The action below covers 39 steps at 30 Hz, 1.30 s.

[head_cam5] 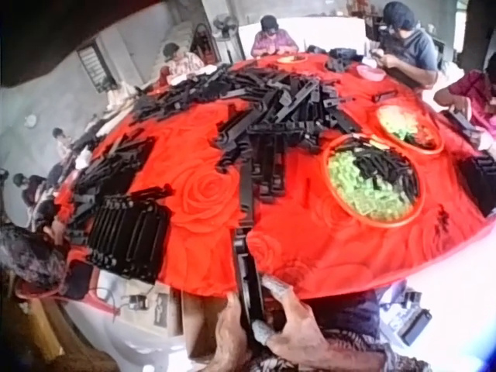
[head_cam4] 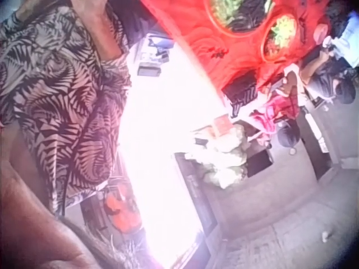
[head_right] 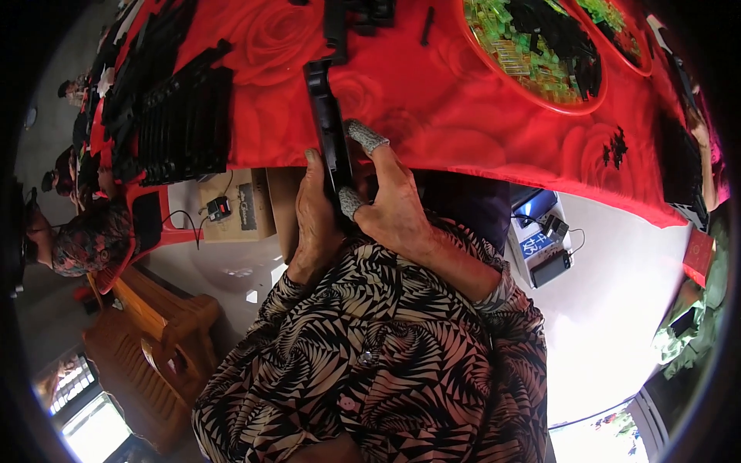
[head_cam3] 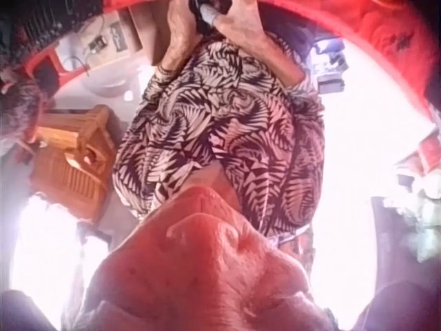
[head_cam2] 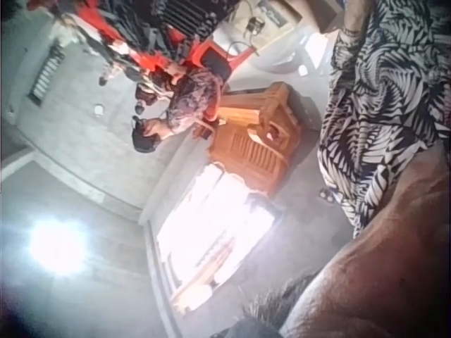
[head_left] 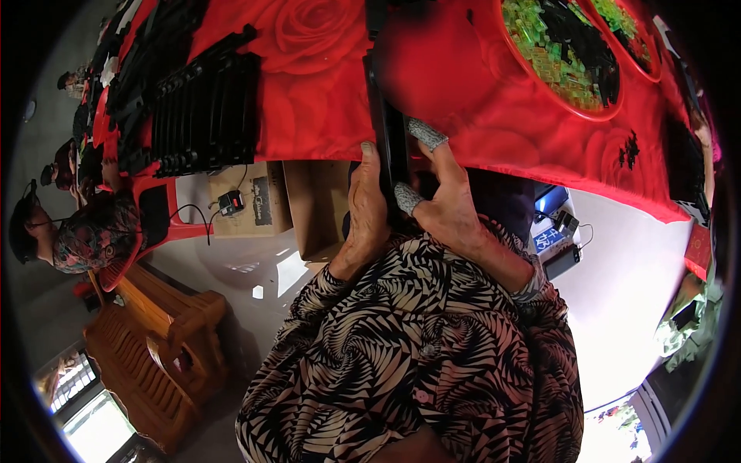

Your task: The person assembles plastic toy gun parts by inserting small green components from a tray into black plastic housings by hand, fitting the pieces together, and stacking the completed housings on the table.

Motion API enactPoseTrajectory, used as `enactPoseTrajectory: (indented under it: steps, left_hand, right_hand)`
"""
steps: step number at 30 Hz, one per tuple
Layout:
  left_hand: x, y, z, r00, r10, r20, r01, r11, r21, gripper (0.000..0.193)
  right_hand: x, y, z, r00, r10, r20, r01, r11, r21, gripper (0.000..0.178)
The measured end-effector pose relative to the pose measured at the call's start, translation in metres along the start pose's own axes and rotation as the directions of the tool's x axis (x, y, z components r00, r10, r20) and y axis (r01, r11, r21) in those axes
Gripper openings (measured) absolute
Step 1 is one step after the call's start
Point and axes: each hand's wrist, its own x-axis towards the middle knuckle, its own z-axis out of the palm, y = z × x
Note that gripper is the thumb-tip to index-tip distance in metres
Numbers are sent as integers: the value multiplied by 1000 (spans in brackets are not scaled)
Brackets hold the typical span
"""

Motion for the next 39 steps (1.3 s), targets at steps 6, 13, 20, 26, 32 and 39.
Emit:
enactPoseTrajectory:
  steps: [6, 13, 20, 26, 32, 39]
  left_hand:
    - [6, -6, 1, 998, -57, -34, 52, 988, -144, 57]
    - [10, -10, -1, 999, -29, -13, 26, 986, -167, 56]
    - [5, -12, -3, 998, 15, -66, -16, 1000, -19, 53]
    - [6, -12, -6, 1000, -28, -4, 28, 998, -52, 55]
    - [5, -6, -4, 999, 14, 33, -23, 957, 291, 59]
    - [-12, 23, -17, 928, 82, 363, -313, 700, 642, 44]
  right_hand:
    - [1, 6, 7, 999, 38, -14, -37, 998, 54, 69]
    - [0, 4, 6, 998, 58, -23, -59, 998, -32, 70]
    - [4, 9, 5, 992, -112, -63, 109, 993, -38, 68]
    - [4, 3, 0, 998, -36, -47, 36, 999, 0, 65]
    - [6, 2, -7, 958, -239, -160, 189, 942, -278, 71]
    - [6, -21, -30, 855, -500, 136, 382, 432, -817, 53]
